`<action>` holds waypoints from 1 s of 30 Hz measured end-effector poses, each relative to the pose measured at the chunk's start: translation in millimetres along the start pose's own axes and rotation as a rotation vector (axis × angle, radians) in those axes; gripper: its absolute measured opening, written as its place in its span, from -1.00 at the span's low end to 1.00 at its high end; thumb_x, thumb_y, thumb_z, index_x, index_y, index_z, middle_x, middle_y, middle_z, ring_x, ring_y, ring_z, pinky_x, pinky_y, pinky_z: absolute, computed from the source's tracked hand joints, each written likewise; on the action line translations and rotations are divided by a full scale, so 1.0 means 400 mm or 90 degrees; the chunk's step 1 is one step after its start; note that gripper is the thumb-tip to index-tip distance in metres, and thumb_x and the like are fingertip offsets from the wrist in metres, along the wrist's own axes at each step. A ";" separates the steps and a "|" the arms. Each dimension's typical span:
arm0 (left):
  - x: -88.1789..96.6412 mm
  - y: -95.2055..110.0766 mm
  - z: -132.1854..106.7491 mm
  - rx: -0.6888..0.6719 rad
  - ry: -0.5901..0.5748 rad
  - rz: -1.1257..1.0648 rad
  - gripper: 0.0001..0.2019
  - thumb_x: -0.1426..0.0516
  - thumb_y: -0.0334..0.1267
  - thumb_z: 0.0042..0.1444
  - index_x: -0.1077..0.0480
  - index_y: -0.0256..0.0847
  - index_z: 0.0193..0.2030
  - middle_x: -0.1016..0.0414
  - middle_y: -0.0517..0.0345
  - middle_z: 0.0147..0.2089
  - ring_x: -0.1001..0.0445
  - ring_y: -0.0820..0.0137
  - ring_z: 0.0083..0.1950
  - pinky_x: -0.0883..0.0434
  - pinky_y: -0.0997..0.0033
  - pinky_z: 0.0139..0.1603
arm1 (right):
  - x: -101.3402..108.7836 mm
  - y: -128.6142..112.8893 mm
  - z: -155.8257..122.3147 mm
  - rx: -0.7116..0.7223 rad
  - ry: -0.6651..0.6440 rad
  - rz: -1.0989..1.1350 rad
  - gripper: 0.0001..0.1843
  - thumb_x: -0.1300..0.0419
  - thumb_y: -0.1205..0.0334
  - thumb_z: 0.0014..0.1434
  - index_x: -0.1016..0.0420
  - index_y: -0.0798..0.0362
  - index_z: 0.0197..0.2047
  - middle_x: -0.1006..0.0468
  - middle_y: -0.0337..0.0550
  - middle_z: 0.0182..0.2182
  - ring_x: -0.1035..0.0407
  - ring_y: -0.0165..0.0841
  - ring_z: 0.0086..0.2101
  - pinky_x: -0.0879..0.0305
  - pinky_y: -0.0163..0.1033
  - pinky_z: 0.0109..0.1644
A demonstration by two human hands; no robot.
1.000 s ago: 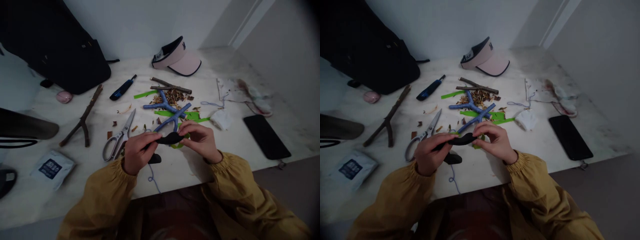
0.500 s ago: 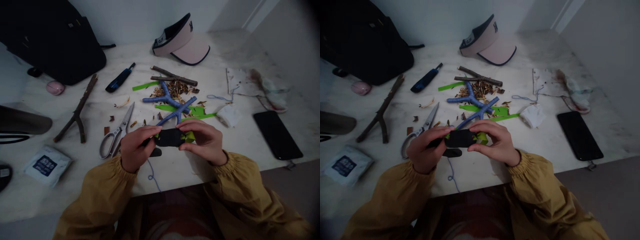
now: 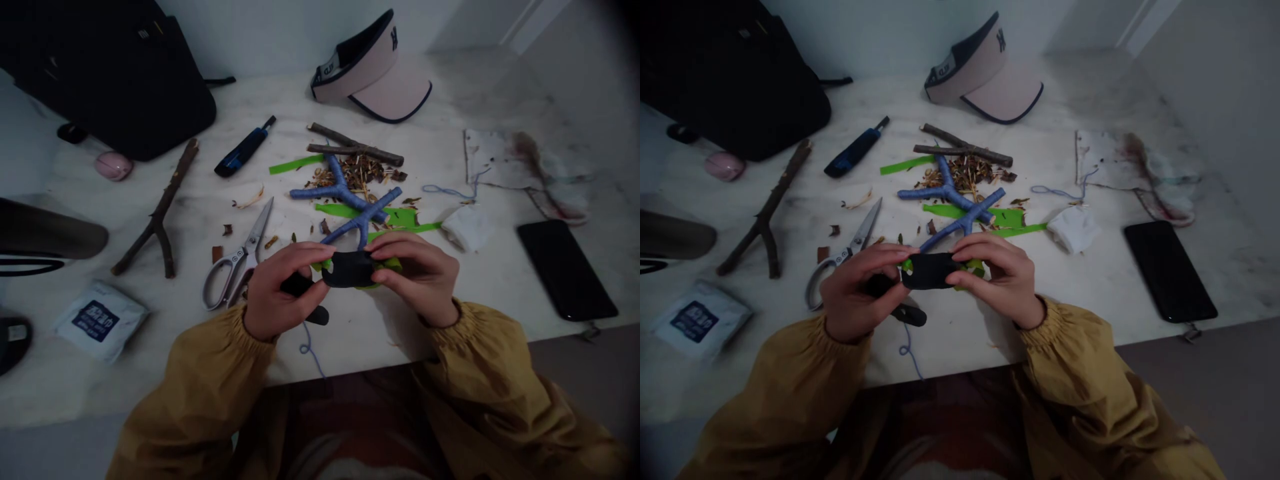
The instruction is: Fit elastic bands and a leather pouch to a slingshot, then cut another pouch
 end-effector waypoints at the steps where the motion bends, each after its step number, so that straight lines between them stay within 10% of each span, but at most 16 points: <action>1: 0.001 0.000 0.001 0.003 -0.008 -0.015 -0.55 -0.22 -0.53 -0.05 -0.45 -0.07 -0.01 -0.57 0.08 -0.02 -0.53 0.34 -0.09 -0.48 0.40 -0.31 | 0.001 -0.001 0.001 -0.001 0.008 -0.003 -0.78 -0.38 0.30 -0.01 -0.60 -0.13 -0.25 -0.62 -0.15 -0.30 -0.50 -0.25 -0.25 -0.45 -0.08 -0.13; 13: -0.009 -0.012 0.000 0.101 0.007 -0.048 -0.68 -0.30 -0.43 -0.04 -0.51 -0.06 -0.13 -0.60 0.09 -0.08 -0.55 0.34 -0.13 -0.49 0.39 -0.30 | -0.003 0.003 -0.001 -0.006 0.046 -0.082 -0.92 -0.28 0.34 0.10 -0.49 0.00 -0.42 -0.62 -0.18 -0.33 -0.50 -0.35 -0.28 -0.44 -0.18 -0.15; 23: -0.004 -0.009 -0.006 0.198 -0.007 0.074 -0.69 -0.33 -0.20 -0.05 -0.51 -0.03 -0.11 -0.59 0.19 -0.22 -0.44 0.46 -0.42 -0.50 0.36 -0.33 | -0.036 -0.009 0.000 0.024 -0.158 -0.092 -0.75 -0.36 0.18 0.02 -0.50 0.04 -0.21 -0.59 -0.04 -0.18 -0.49 -0.29 -0.15 -0.43 -0.18 -0.04; 30: -0.012 0.006 0.000 0.201 -0.057 0.085 -0.70 -0.35 -0.14 -0.09 -0.53 -0.01 -0.16 -0.61 0.24 -0.29 -0.47 0.44 -0.43 -0.52 0.37 -0.28 | -0.058 0.017 -0.025 -0.119 -0.199 0.077 -0.76 -0.37 0.18 0.02 -0.50 0.02 -0.22 -0.60 -0.15 -0.26 -0.50 -0.37 -0.24 -0.47 -0.26 -0.13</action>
Point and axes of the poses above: each hand's wrist, its own z-axis towards the middle knuckle, its own x-axis out of the back of the hand, y = z × x, the point moved 4 cm from there along z, towards the middle knuckle
